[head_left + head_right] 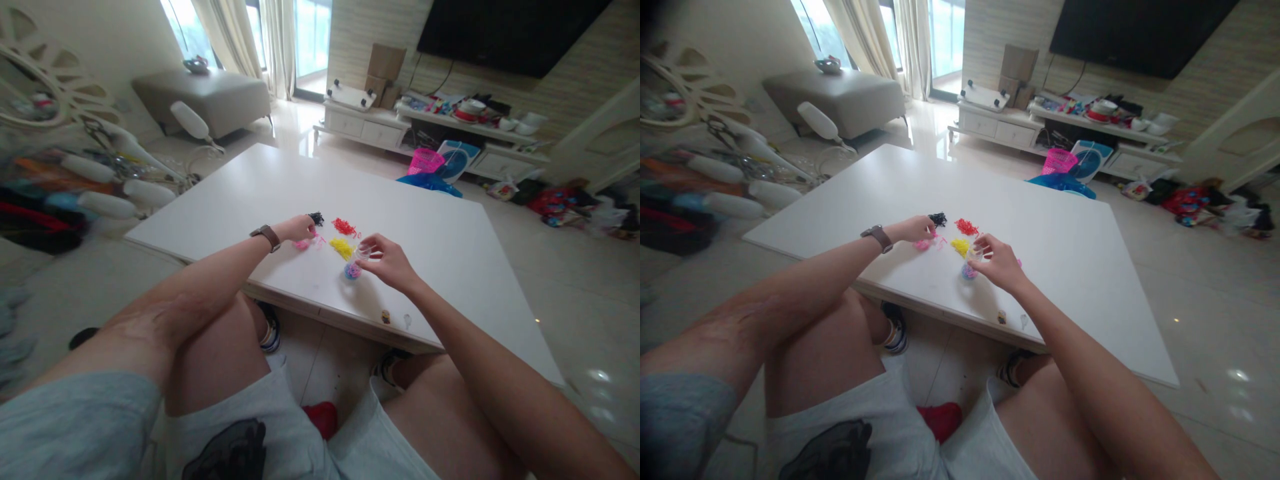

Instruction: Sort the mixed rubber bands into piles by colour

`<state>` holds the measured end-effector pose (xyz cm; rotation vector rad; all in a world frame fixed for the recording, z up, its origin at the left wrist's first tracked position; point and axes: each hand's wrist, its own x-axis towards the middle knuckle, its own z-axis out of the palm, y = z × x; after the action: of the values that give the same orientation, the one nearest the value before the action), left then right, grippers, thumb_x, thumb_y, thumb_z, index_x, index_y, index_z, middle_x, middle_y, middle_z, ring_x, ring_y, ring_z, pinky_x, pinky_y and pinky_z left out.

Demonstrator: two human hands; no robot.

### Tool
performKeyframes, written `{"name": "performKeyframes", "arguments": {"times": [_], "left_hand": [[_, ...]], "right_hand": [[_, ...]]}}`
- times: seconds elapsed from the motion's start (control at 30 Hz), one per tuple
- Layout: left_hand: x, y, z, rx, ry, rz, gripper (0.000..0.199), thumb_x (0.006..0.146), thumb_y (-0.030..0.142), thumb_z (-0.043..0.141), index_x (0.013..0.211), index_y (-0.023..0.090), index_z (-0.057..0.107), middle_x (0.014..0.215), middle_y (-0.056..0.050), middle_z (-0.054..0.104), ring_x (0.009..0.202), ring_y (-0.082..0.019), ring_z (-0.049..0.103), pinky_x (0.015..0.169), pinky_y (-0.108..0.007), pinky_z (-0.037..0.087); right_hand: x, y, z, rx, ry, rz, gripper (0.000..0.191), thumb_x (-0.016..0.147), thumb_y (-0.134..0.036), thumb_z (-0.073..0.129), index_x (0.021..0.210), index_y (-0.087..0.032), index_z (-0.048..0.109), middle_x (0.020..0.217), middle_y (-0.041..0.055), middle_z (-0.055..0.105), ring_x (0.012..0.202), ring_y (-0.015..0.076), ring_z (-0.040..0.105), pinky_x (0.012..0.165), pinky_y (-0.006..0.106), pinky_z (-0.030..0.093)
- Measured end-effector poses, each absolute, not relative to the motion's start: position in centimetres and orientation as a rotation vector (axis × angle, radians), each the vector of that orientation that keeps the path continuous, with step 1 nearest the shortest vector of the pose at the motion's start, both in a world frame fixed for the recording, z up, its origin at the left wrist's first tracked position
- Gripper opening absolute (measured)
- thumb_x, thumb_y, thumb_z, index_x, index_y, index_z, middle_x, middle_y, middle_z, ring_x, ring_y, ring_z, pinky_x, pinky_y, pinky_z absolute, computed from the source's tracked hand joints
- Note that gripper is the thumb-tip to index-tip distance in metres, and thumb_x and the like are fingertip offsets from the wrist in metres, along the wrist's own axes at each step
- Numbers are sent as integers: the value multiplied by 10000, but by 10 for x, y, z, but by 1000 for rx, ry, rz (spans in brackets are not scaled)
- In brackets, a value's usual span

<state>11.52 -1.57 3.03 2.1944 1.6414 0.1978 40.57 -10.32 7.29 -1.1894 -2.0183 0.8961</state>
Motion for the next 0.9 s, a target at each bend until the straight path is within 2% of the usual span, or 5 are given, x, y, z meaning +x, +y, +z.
{"name": "performKeyframes", "arguments": {"times": [0.23, 0.43, 0.57, 0.67, 0.9], "left_hand": [[120, -26, 42, 1980, 1265, 437, 151, 728, 296, 669, 766, 150, 686, 717, -39, 707, 623, -143, 604, 595, -250, 435], [138, -45, 59, 1850, 998, 501, 187, 757, 303, 736, 817, 132, 692, 730, -59, 718, 684, -151, 666, 650, -260, 506], [149, -52, 64, 1847, 922, 504, 205, 759, 312, 763, 837, 126, 724, 748, -69, 735, 697, -152, 673, 664, -261, 512], [157, -53, 59, 1853, 852, 505, 208, 758, 313, 775, 838, 125, 740, 759, -77, 744, 697, -154, 675, 656, -260, 507], [168, -56, 52, 1988, 841, 540, 145, 763, 263, 746, 786, 120, 754, 700, -55, 726, 634, -134, 621, 612, -250, 448]], "right_hand": [[403, -102, 71, -1248, -1999, 839, 326, 679, -278, 778, 932, -211, 583, 929, 48, 736, 811, 191, 686, 777, 361, 580], [399, -99, 69, -1316, -2105, 721, 319, 671, -193, 731, 987, -202, 689, 959, 59, 757, 848, 211, 706, 802, 355, 574], [399, -98, 63, -1355, -2213, 681, 381, 680, -168, 720, 1059, -210, 729, 1001, 77, 768, 923, 242, 718, 840, 381, 567], [399, -99, 61, -1336, -2224, 695, 395, 673, -164, 733, 1065, -214, 712, 1009, 75, 763, 910, 232, 717, 822, 373, 572], [396, -102, 63, -1300, -2222, 700, 306, 689, -190, 734, 987, -214, 671, 965, 60, 746, 856, 210, 702, 808, 363, 565]]}}
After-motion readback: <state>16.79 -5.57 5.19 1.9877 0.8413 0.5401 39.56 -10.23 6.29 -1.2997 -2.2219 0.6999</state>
